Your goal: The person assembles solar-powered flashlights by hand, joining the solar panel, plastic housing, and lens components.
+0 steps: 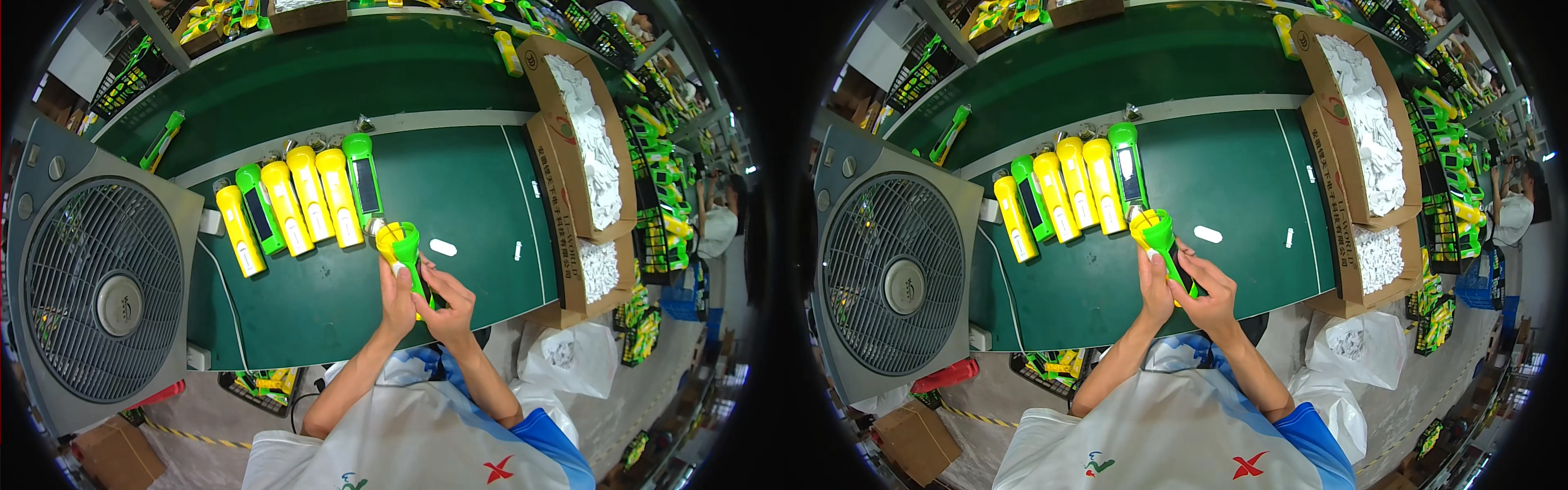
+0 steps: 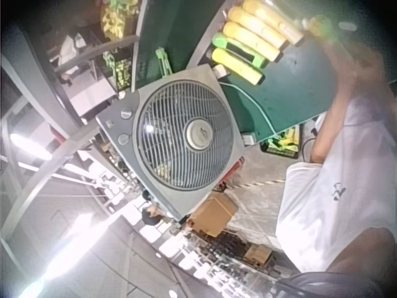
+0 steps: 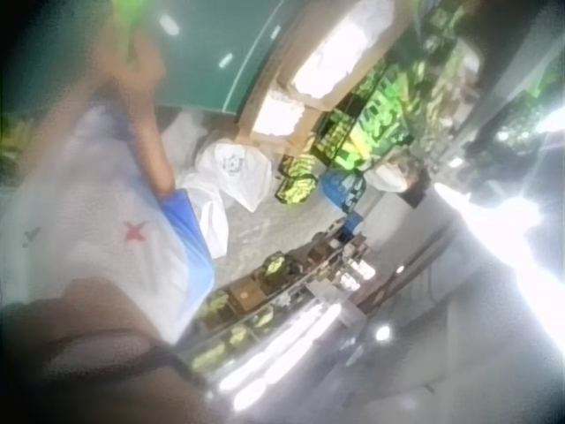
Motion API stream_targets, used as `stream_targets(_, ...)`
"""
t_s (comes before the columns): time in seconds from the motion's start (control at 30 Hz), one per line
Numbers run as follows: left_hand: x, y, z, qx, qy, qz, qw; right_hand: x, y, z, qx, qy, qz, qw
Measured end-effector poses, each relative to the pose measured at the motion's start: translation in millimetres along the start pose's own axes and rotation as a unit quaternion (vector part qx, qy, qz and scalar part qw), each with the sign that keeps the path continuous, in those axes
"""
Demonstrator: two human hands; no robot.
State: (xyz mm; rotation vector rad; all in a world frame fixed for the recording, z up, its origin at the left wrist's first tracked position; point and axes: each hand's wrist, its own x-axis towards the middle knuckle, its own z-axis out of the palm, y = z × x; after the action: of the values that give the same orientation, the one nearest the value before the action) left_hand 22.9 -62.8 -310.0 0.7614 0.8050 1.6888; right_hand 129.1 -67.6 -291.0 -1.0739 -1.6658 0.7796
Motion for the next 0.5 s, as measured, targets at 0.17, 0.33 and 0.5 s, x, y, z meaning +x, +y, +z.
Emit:
stream_targets(0.17, -1, 6, 4, -0.008, 0.015, -0.005, 1.0, -2, 4, -3, 0.042, -0.027, 0.047, 0.998)
stream_targets(0.33, 2, 10, 3, -0.006, -0.003, -0.041, 0.999, -3, 7, -10, 0.121, -0.049, 0.107, 0.986)
stream_targets(0.5, 6, 12, 4, 0.035, 0.02, -0.093, 0.995, -6, 3, -9, 0.117, -0.048, 0.165, 0.978)
